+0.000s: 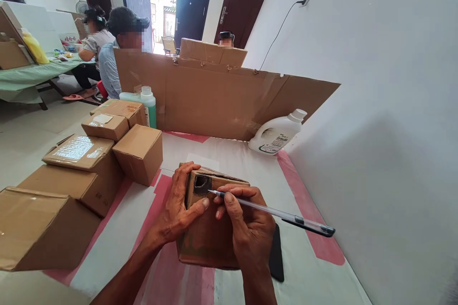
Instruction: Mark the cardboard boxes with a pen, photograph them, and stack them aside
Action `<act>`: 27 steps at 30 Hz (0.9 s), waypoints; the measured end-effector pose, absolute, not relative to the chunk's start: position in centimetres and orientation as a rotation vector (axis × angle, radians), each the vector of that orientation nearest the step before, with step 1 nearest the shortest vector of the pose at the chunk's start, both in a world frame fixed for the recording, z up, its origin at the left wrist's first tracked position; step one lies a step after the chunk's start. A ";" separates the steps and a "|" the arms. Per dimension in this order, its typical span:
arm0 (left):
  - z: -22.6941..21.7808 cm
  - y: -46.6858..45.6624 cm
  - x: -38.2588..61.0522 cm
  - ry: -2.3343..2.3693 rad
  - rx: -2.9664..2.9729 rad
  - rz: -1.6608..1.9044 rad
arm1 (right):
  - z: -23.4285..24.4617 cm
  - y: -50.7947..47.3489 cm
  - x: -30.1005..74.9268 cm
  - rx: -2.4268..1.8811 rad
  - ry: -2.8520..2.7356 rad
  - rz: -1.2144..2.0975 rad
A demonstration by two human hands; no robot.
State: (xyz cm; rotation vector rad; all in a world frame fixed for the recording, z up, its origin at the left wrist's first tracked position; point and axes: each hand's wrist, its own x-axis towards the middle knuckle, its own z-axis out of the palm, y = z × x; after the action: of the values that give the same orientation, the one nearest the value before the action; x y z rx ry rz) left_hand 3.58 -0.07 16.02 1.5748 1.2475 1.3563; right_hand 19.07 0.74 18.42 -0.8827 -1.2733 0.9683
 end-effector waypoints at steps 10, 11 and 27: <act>15.7 -0.6 3.7 1.213 1.587 1.353 | 20.0 1.7 20.4 -0.823 -1.066 0.936; 15.7 -0.7 3.7 1.210 1.578 1.353 | 20.2 2.4 21.6 -0.827 -1.029 0.911; 15.5 -0.3 3.1 1.274 1.521 1.305 | 2.7 2.3 28.5 -2.254 -1.677 0.706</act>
State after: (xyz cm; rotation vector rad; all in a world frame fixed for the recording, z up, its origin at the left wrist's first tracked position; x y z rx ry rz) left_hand 3.08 -0.26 15.45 1.5206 1.2742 1.3048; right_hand 28.48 2.31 2.73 -2.2538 -1.6768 0.7059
